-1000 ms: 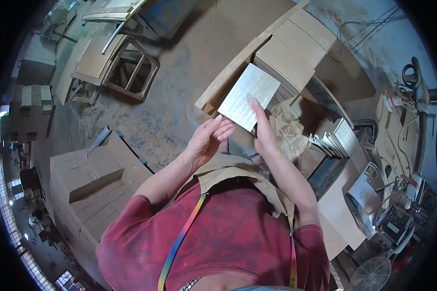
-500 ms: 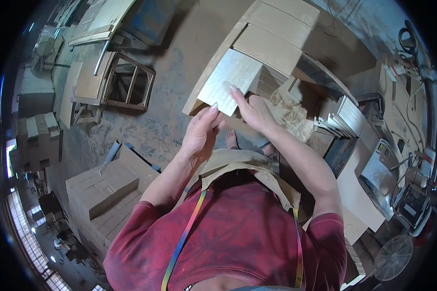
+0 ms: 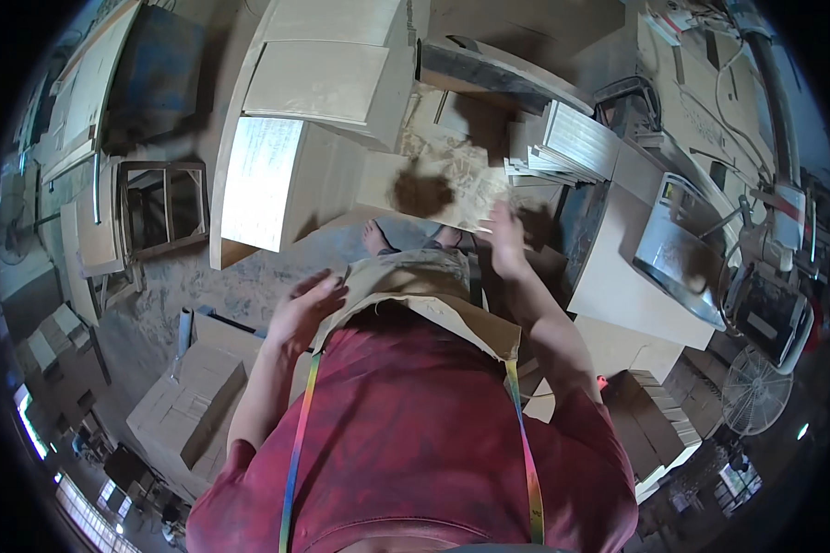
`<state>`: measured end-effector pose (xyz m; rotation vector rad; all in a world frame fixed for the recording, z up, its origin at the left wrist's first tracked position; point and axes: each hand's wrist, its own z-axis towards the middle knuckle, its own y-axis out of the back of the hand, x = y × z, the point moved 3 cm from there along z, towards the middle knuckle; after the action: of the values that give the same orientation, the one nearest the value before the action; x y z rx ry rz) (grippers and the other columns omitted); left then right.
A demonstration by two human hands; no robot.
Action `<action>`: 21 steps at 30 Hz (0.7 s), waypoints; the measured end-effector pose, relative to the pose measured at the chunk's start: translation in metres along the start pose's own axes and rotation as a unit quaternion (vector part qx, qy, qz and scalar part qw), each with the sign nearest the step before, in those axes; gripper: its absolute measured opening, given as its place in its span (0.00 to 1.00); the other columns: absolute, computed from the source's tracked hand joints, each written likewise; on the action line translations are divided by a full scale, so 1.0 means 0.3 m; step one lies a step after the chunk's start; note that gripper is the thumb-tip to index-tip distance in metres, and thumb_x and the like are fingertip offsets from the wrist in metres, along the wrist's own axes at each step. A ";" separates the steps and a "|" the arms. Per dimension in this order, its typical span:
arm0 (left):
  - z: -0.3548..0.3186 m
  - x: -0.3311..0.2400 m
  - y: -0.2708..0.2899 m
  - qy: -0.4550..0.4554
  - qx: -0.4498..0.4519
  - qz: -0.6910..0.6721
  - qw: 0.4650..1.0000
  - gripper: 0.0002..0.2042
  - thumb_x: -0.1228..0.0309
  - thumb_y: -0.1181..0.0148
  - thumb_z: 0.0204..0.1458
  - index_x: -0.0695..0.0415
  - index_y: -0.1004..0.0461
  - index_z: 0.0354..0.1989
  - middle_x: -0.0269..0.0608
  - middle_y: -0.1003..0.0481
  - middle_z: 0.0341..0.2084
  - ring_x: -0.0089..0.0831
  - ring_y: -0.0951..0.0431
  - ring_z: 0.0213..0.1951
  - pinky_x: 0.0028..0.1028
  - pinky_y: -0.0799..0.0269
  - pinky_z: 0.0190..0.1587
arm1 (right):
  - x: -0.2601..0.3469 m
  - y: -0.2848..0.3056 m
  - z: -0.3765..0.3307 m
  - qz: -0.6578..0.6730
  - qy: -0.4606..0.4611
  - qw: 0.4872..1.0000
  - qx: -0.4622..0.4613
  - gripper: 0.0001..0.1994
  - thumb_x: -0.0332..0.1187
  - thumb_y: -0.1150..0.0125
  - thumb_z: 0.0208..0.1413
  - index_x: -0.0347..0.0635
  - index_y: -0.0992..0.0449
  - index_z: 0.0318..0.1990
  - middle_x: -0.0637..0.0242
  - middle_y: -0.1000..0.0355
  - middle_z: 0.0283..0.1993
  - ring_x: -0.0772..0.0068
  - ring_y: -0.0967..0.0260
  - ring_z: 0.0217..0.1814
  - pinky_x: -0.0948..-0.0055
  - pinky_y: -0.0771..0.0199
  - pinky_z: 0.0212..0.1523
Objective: Sorting wooden blocks and feeding them into a processing machine.
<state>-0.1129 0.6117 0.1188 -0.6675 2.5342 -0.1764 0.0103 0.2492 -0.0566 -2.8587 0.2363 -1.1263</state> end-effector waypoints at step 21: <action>0.311 0.410 0.100 -0.042 -0.027 0.416 0.908 0.28 0.65 0.29 0.62 0.69 0.25 0.66 0.49 0.15 0.49 0.35 0.16 0.44 0.31 0.20 0.50 | 0.168 -0.412 0.654 -0.675 0.337 0.629 -0.185 0.36 0.57 0.33 0.58 0.36 0.28 0.63 0.44 0.32 0.70 0.41 0.28 0.64 0.50 0.18 0.55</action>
<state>-0.1705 0.5776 -0.0234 0.4137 2.5073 0.2187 0.1954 0.3629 -0.1524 -2.2980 -2.2212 -2.4372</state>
